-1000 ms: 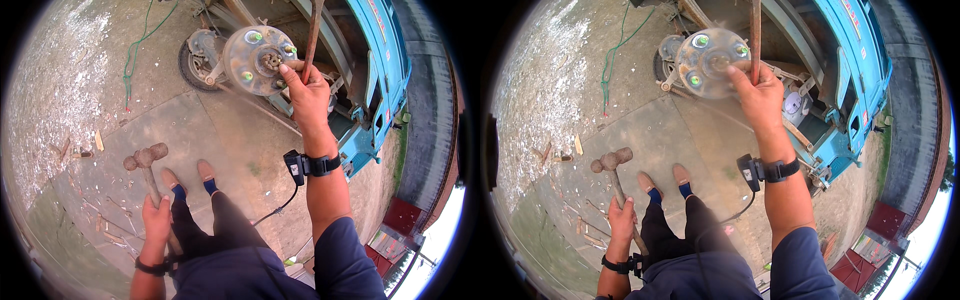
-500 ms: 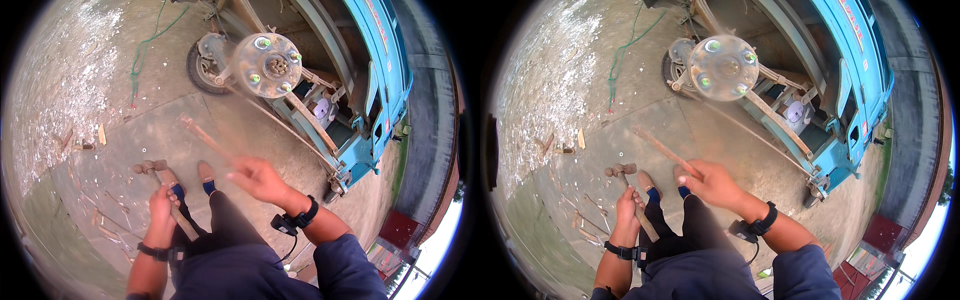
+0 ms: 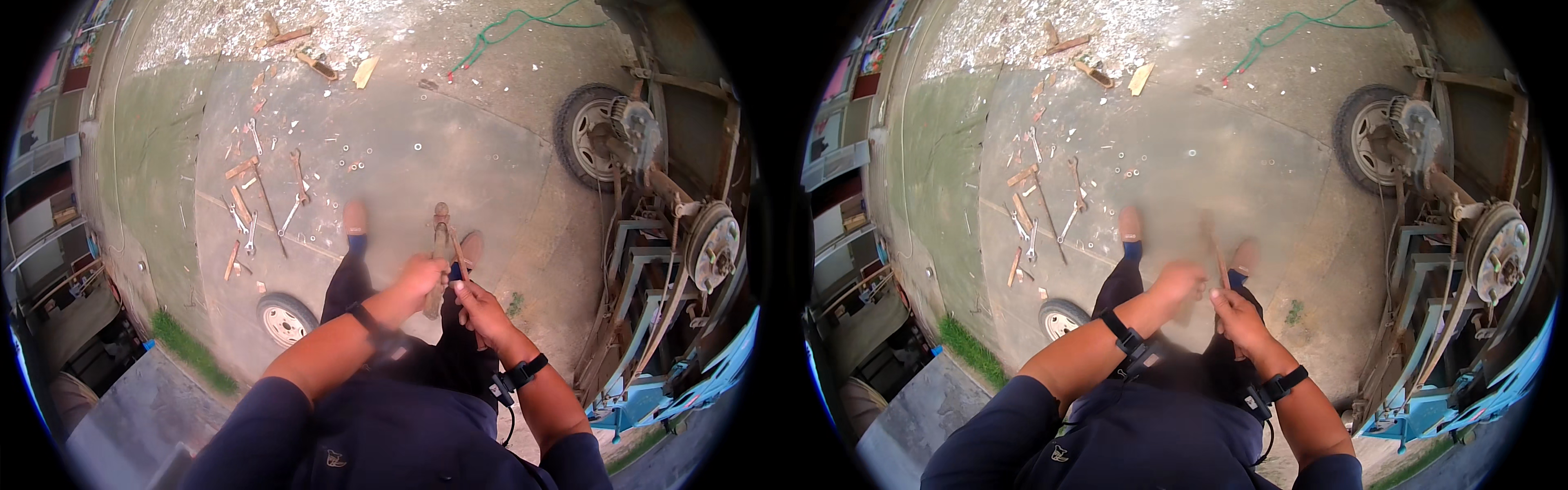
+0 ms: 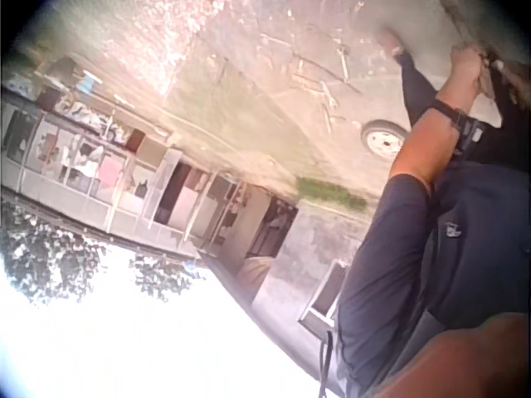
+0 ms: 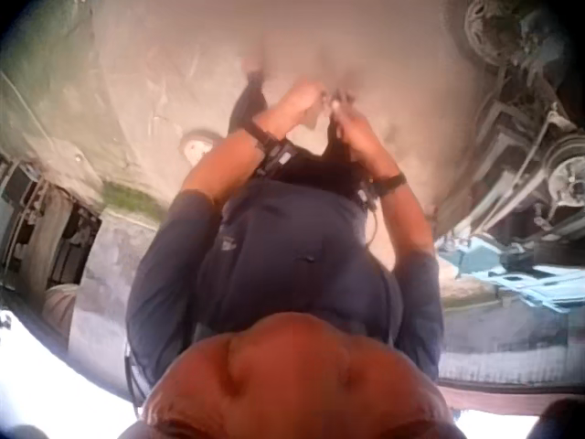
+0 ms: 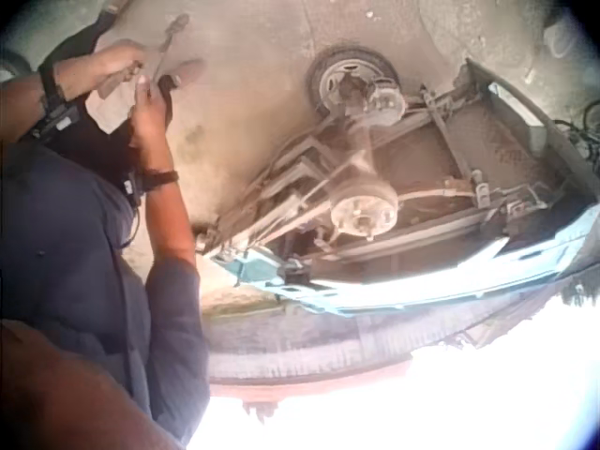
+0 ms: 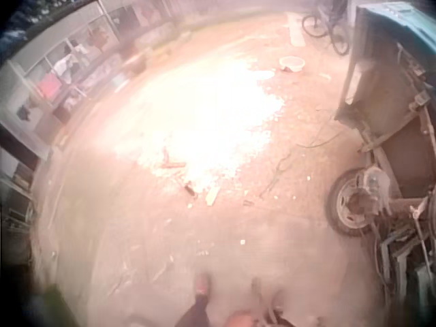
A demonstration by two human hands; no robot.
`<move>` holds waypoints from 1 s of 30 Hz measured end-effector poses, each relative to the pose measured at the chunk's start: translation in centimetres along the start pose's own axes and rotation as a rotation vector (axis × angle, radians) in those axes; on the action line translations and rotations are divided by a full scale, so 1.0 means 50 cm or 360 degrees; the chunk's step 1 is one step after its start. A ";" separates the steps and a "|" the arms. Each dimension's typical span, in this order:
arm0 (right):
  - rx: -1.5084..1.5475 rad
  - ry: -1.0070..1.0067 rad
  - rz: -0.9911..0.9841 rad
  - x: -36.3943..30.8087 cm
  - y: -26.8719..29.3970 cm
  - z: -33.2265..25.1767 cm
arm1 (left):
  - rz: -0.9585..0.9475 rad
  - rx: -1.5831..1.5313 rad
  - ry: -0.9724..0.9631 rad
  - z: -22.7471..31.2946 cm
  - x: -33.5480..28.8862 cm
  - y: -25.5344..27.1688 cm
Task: The person uses a hammer and other metal tools to strike and detach the wheel hub assembly from a vehicle axle.
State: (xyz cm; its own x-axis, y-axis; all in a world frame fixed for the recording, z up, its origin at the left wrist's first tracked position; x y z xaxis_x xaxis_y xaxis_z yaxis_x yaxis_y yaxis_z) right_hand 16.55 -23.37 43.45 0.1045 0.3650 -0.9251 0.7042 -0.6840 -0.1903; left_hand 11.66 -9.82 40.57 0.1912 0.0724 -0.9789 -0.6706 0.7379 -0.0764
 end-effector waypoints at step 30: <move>-0.0547 0.0174 0.0812 0.857 -0.068 0.052 | 0.1374 0.1611 -0.0546 0.175 0.815 1.119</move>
State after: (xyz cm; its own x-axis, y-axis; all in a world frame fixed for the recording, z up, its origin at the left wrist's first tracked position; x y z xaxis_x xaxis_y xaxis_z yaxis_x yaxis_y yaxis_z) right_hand 16.77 -7.04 3.59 0.5458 0.1209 -0.8292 0.7304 -0.5536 0.4000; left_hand -11.79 40.28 -1.92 0.2492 0.8055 -0.5377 0.1164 0.5263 0.8423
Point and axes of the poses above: each hand's wrist, its own x-axis towards the middle knuckle, its own y-axis out of the back of the hand, z = x × y, the point moved 9 cm from there along x, towards the middle knuckle, and after that the axes turned 3 degrees about z, right-handed, at the moved point
